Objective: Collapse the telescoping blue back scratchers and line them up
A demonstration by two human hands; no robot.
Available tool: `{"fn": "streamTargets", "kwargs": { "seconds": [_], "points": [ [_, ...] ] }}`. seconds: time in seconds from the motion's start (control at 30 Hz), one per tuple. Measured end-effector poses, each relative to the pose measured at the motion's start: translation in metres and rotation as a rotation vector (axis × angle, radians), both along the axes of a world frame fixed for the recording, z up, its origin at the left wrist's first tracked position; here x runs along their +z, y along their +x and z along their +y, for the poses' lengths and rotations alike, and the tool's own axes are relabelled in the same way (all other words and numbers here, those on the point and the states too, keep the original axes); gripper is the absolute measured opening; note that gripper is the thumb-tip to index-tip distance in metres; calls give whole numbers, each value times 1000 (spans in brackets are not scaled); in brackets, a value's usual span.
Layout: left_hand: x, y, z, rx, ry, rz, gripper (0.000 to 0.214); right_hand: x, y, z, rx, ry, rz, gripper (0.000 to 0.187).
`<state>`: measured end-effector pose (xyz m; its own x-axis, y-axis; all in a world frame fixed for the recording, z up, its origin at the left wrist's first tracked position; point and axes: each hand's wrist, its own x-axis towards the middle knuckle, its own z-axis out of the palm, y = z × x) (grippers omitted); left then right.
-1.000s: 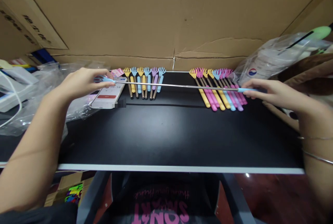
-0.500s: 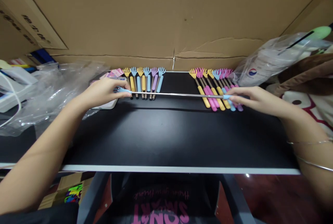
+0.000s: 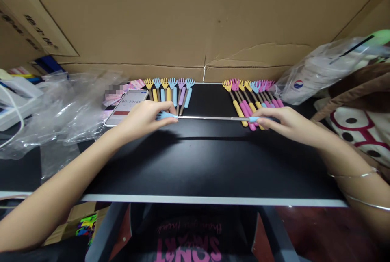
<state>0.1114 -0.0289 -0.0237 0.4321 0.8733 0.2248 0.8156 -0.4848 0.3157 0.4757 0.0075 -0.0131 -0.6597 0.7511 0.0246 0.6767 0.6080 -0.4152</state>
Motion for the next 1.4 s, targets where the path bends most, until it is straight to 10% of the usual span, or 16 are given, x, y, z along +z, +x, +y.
{"fn": "streamTargets", "kwargs": {
  "seconds": [0.87, 1.4],
  "points": [
    [-9, 5, -1, -2, 108, -44, 31, -8, -2, -3, -25, 138, -7, 34],
    [-20, 5, -3, -4, 482, 159, 29, -11, -6, -4, 19, -303, 50, 43]
  ]
}}
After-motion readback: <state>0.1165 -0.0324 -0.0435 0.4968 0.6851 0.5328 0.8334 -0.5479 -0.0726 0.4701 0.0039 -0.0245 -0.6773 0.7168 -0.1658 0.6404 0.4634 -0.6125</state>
